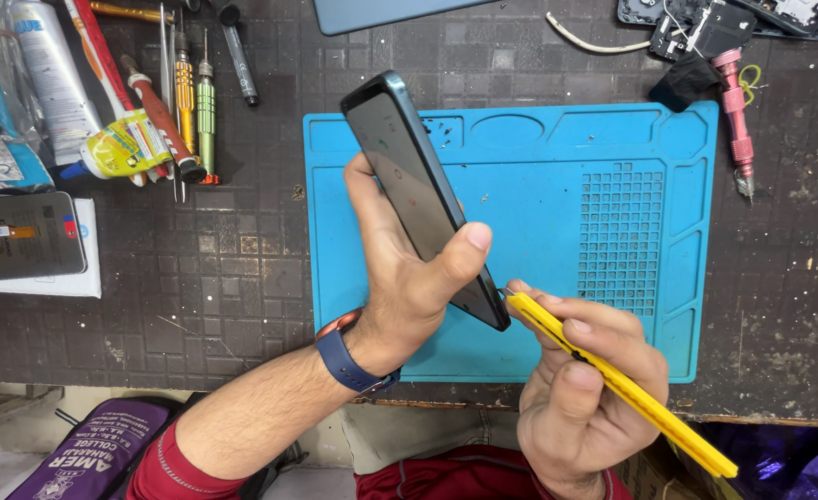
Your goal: The person uses a screwdriver to tighten screws on the disassembled back of a smartphone on a blue repair mat, then powers the phone on and taps its screen to test it. They then hold the phone and press along the edges of the screen assembly to seat it into the frame.
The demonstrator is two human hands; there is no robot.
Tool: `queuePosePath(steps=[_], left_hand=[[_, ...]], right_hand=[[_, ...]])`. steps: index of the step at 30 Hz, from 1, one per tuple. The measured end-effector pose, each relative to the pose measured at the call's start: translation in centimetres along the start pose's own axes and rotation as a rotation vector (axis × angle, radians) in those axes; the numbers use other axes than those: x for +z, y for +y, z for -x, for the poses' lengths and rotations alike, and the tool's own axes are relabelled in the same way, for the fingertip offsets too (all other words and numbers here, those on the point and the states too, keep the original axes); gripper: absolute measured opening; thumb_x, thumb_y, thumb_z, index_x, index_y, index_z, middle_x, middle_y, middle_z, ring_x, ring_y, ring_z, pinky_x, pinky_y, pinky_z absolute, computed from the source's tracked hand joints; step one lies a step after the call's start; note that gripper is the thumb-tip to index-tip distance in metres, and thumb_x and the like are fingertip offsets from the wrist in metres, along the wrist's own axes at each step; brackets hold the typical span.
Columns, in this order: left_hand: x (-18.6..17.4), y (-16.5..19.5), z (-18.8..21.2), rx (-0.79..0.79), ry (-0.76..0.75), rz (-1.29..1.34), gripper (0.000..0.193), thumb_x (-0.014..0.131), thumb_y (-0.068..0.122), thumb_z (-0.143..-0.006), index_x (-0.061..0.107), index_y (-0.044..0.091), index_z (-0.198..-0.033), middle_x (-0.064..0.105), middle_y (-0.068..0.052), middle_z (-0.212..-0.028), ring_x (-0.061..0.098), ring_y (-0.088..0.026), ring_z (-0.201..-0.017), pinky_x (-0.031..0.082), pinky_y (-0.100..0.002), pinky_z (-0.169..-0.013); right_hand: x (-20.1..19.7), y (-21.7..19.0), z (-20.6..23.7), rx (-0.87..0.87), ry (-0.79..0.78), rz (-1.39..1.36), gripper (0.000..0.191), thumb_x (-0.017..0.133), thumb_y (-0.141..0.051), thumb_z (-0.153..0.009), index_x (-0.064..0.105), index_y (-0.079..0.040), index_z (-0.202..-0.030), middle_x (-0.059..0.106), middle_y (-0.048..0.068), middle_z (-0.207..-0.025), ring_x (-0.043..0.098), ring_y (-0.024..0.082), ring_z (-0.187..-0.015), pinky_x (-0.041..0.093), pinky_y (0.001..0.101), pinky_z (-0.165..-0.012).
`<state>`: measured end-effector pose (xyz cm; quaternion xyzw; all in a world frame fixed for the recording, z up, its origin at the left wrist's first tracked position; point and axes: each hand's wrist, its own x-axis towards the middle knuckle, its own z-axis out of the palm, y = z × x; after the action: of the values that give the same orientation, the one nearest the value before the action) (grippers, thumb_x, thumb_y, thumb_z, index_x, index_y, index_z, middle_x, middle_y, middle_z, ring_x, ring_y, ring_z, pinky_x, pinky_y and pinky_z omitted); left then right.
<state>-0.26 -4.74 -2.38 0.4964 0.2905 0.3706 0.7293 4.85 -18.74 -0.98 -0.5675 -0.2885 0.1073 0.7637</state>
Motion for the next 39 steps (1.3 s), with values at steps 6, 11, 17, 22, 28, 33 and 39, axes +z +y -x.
queuePosePath(steps=[6,11,17,22,28,33,39], left_hand=[[-0.1,-0.3,-0.1,-0.039,-0.018,0.050,0.081,0.078,0.030,-0.091,0.022,0.006,-0.145,0.043,-0.007,-0.124,0.050,-0.014,-0.113,0.051,-0.031,-0.099],[-0.1,-0.5,-0.2,-0.026,0.000,0.032,0.082,0.081,0.030,-0.091,0.025,0.005,-0.145,0.043,-0.007,-0.119,0.049,-0.014,-0.111,0.051,-0.031,-0.098],[-0.1,-0.7,-0.2,-0.030,0.003,0.026,0.082,0.081,0.030,-0.091,0.025,0.005,-0.145,0.043,-0.007,-0.124,0.050,-0.014,-0.112,0.052,-0.031,-0.097],[-0.1,-0.9,-0.2,-0.006,0.013,0.008,0.080,0.081,0.025,-0.091,0.026,0.006,-0.145,0.043,-0.007,-0.119,0.049,-0.013,-0.109,0.052,-0.032,-0.100],[-0.1,-1.1,0.0,0.034,0.020,-0.047,0.076,0.082,0.023,-0.091,0.026,0.005,-0.140,0.042,-0.007,-0.121,0.047,-0.012,-0.106,0.052,-0.030,-0.098],[-0.1,-1.1,0.1,0.031,0.025,-0.029,0.077,0.082,0.023,-0.092,0.025,0.006,-0.141,0.042,-0.007,-0.122,0.047,-0.012,-0.109,0.052,-0.031,-0.100],[0.0,-1.1,0.0,0.037,0.039,-0.019,0.077,0.083,0.021,-0.092,0.026,0.005,-0.141,0.043,-0.007,-0.123,0.048,-0.012,-0.109,0.052,-0.030,-0.101]], right_hand=[[-0.4,0.4,0.3,-0.024,0.008,0.022,0.028,0.053,-0.022,-0.119,0.051,0.006,-0.119,0.062,0.024,-0.112,0.074,0.031,-0.099,0.068,0.0474,-0.097],[-0.5,0.8,0.3,-0.032,0.017,0.011,0.029,0.055,-0.023,-0.118,0.052,0.006,-0.117,0.063,0.023,-0.109,0.074,0.030,-0.097,0.068,0.0485,-0.096],[-0.6,1.0,0.2,-0.039,0.033,0.007,0.030,0.057,-0.023,-0.118,0.054,0.007,-0.116,0.063,0.022,-0.108,0.073,0.028,-0.094,0.069,0.0492,-0.095],[-0.6,0.8,0.0,-0.048,0.041,0.028,0.030,0.059,-0.024,-0.116,0.056,0.006,-0.118,0.064,0.022,-0.104,0.073,0.026,-0.092,0.069,0.0452,-0.093],[-0.6,0.6,-0.2,-0.073,0.052,0.166,0.031,0.060,-0.026,-0.113,0.056,0.005,-0.114,0.064,0.020,-0.099,0.072,0.024,-0.087,0.067,0.0370,-0.087],[-0.6,0.5,-0.3,-0.106,-0.002,0.227,0.029,0.059,-0.026,-0.115,0.055,0.002,-0.115,0.061,0.013,-0.095,0.073,0.022,-0.087,0.070,0.0373,-0.086],[-0.7,0.2,-0.7,-0.129,-0.043,0.320,0.027,0.057,-0.025,-0.114,0.054,0.002,-0.114,0.060,0.011,-0.096,0.073,0.021,-0.086,0.070,0.0359,-0.085]])
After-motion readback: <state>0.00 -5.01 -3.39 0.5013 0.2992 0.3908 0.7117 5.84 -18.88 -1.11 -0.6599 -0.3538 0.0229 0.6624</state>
